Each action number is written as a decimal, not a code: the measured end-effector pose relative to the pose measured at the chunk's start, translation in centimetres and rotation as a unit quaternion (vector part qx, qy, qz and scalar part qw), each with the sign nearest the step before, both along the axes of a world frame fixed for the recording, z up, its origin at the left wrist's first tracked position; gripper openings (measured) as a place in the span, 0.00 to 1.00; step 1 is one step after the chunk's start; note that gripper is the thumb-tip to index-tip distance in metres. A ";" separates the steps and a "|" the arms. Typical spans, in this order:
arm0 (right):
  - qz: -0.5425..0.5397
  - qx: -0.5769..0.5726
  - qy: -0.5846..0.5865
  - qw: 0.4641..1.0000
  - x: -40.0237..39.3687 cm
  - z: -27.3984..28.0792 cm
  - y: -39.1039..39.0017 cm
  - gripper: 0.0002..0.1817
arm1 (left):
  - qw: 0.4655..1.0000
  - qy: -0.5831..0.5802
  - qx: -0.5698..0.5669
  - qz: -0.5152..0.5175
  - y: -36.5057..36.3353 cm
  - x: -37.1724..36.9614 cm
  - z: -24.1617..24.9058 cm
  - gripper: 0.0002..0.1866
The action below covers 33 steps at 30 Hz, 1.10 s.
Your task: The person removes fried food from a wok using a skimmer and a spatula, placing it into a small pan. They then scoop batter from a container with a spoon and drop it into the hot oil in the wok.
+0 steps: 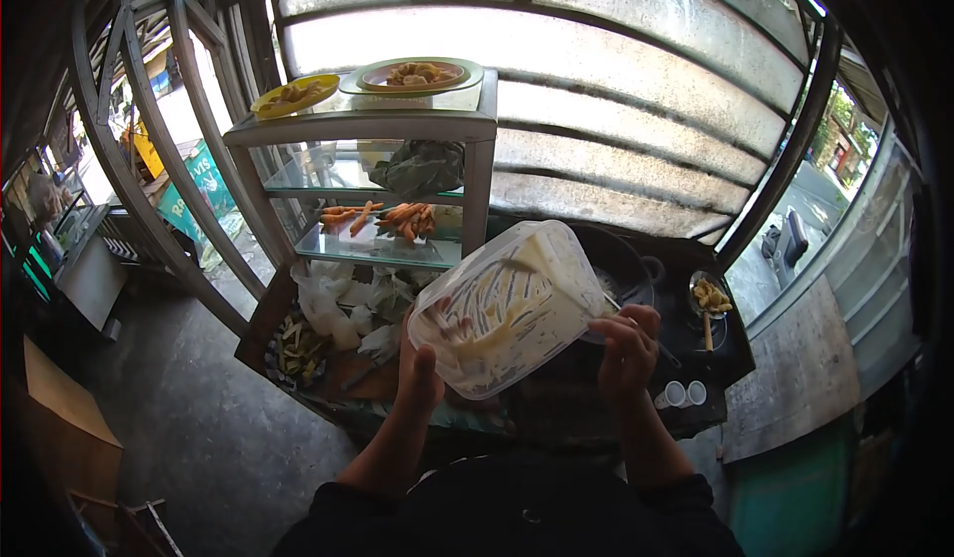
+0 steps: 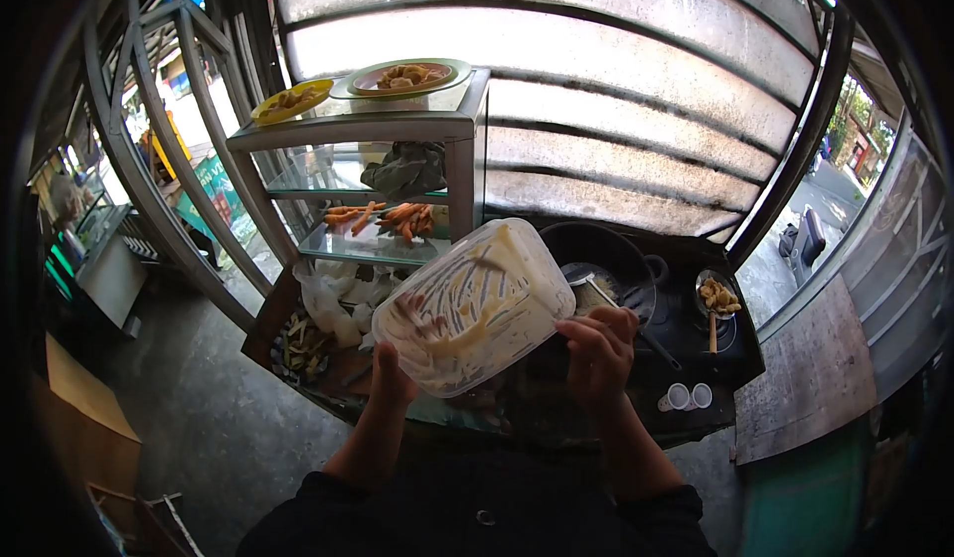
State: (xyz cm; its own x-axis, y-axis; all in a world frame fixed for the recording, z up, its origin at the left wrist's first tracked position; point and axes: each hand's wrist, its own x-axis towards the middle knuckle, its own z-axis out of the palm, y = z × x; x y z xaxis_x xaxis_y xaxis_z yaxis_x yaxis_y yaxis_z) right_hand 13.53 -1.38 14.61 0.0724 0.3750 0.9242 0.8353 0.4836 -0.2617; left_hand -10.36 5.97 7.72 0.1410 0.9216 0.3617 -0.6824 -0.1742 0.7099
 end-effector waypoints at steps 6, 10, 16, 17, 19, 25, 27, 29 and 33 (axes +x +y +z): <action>0.110 -0.041 -0.046 0.992 0.2 -0.5 -0.4 0.11 | 1.000 -0.014 -0.002 -0.015 0.4 0.0 -0.3 0.57; 0.069 -0.034 -0.005 0.997 0.7 -0.3 -0.4 0.13 | 1.000 -0.020 -0.006 -0.015 0.3 0.3 -0.3 0.56; 0.060 -0.017 0.000 0.998 0.8 -0.5 0.0 0.16 | 0.998 -0.033 -0.014 -0.050 0.4 0.3 -0.5 0.56; 0.017 0.009 0.021 1.000 0.8 -0.5 0.2 0.19 | 0.998 -0.031 -0.010 -0.050 0.4 0.2 -0.6 0.55; 0.065 -0.042 -0.012 0.997 1.0 -0.2 -0.4 0.16 | 0.998 -0.029 -0.003 -0.050 0.5 0.0 -0.9 0.55; 0.078 -0.044 0.023 0.996 0.2 -0.2 0.5 0.14 | 0.997 -0.042 -0.014 -0.062 0.2 -0.2 -1.1 0.53; 0.067 -0.066 0.001 0.996 -0.1 0.1 0.4 0.15 | 0.999 -0.023 0.000 -0.034 0.3 -0.2 -1.2 0.54; 0.102 -0.090 -0.052 0.989 -0.1 0.2 0.2 0.15 | 0.998 -0.025 -0.004 -0.050 0.5 -0.6 -1.5 0.54; 0.057 -0.025 0.046 0.997 -0.6 0.0 0.8 0.16 | 0.998 -0.029 -0.010 -0.063 0.6 -0.7 -1.8 0.55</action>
